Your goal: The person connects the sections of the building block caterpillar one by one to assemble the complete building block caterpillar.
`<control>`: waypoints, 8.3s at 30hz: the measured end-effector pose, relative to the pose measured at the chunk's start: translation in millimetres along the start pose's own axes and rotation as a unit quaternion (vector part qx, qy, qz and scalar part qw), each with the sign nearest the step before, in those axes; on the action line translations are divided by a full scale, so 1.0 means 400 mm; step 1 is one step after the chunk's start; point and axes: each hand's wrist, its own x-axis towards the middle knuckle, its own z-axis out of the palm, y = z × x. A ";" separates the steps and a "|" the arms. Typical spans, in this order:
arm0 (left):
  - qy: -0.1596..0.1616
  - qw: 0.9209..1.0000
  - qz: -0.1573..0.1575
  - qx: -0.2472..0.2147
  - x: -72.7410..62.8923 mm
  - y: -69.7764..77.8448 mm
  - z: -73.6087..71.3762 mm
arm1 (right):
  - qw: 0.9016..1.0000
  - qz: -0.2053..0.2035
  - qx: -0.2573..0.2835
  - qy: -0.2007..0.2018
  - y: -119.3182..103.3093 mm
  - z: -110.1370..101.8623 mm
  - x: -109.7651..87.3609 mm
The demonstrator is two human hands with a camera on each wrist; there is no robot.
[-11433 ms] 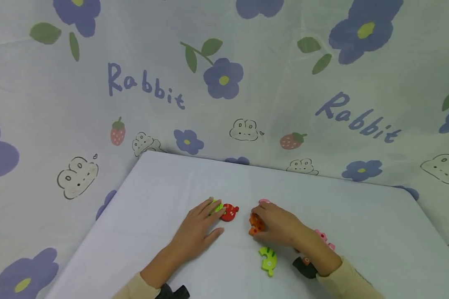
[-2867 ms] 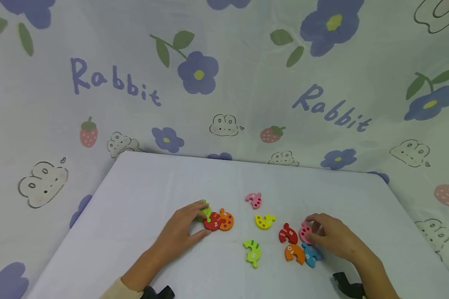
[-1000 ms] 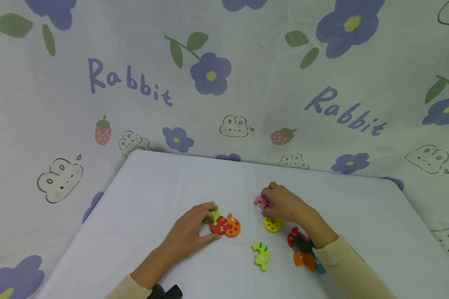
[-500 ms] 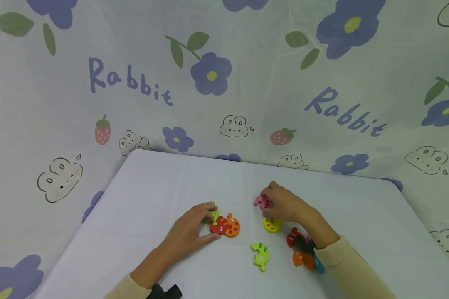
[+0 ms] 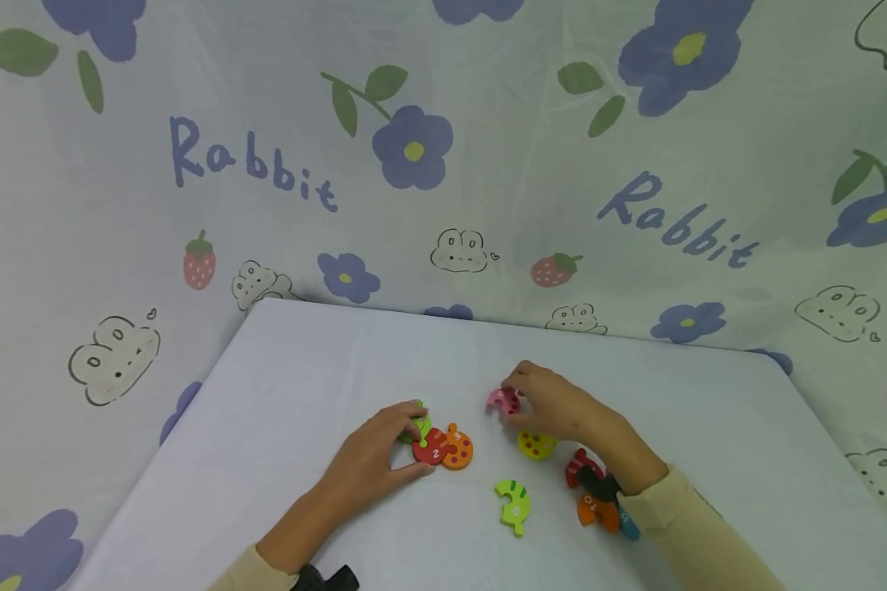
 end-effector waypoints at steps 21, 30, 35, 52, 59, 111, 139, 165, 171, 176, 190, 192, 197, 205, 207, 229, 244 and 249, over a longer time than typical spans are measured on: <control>-0.001 1.000 -0.004 0.000 -0.001 0.002 -0.001 | 0.996 -0.089 -0.018 0.010 -0.093 0.005 0.002; -0.001 1.000 -0.002 -0.005 -0.003 0.002 -0.004 | 0.993 -0.117 -0.018 0.010 -0.112 0.007 0.006; -0.001 1.000 -0.001 0.001 -0.003 0.000 -0.002 | 0.992 -0.122 -0.019 0.011 -0.124 0.015 0.010; 0.004 1.000 0.006 -0.006 -0.004 -0.004 -0.001 | 0.991 -0.126 -0.033 -0.003 -0.140 0.039 0.024; 0.003 1.000 0.007 -0.007 -0.004 -0.008 0.001 | 0.989 -0.137 -0.047 -0.006 -0.136 0.051 0.040; 0.016 0.998 0.041 0.039 0.001 -0.018 0.003 | 0.987 -0.127 -0.098 0.004 -0.101 0.084 0.015; -0.012 0.999 -0.014 0.035 0.001 -0.007 -0.003 | 0.996 -0.072 -0.041 0.015 -0.034 0.045 -0.163; 0.003 1.000 -0.021 0.015 0.001 0.005 -0.006 | 0.998 -0.036 -0.052 -0.001 -0.061 0.161 -0.267; -0.002 1.000 -0.025 0.014 0.002 0.004 -0.005 | 0.998 -0.028 -0.051 0.006 -0.060 0.168 -0.267; 0.005 1.000 -0.022 0.012 0.000 -0.002 -0.006 | 0.998 -0.026 -0.056 0.018 -0.058 0.177 -0.264; 0.011 1.000 -0.029 -0.001 -0.006 -0.015 -0.002 | 0.998 -0.012 -0.054 0.019 -0.066 0.175 -0.260; 0.006 1.000 -0.030 -0.004 -0.004 -0.013 -0.001 | 0.999 -0.009 -0.047 0.024 -0.065 0.171 -0.264; -0.002 0.999 -0.033 -0.005 0.001 -0.005 -0.002 | 0.999 -0.006 -0.039 0.035 -0.062 0.164 -0.273; -0.009 0.999 -0.045 -0.013 0.001 -0.007 -0.004 | 0.999 -0.017 -0.035 0.025 -0.062 0.154 -0.260; -0.008 0.999 -0.045 -0.015 0.000 -0.009 -0.002 | 0.999 -0.024 -0.032 0.025 -0.059 0.152 -0.255; -0.007 0.999 -0.041 -0.010 0.001 -0.004 -0.001 | 0.997 -0.028 -0.018 0.064 -0.051 0.117 -0.146; -0.004 0.999 -0.032 -0.023 0.003 -0.003 0.005 | 0.998 -0.042 -0.016 0.045 -0.055 0.108 -0.081; -0.005 0.999 -0.037 -0.016 0.002 -0.003 0.005 | 0.999 -0.038 -0.017 0.034 -0.058 0.108 -0.071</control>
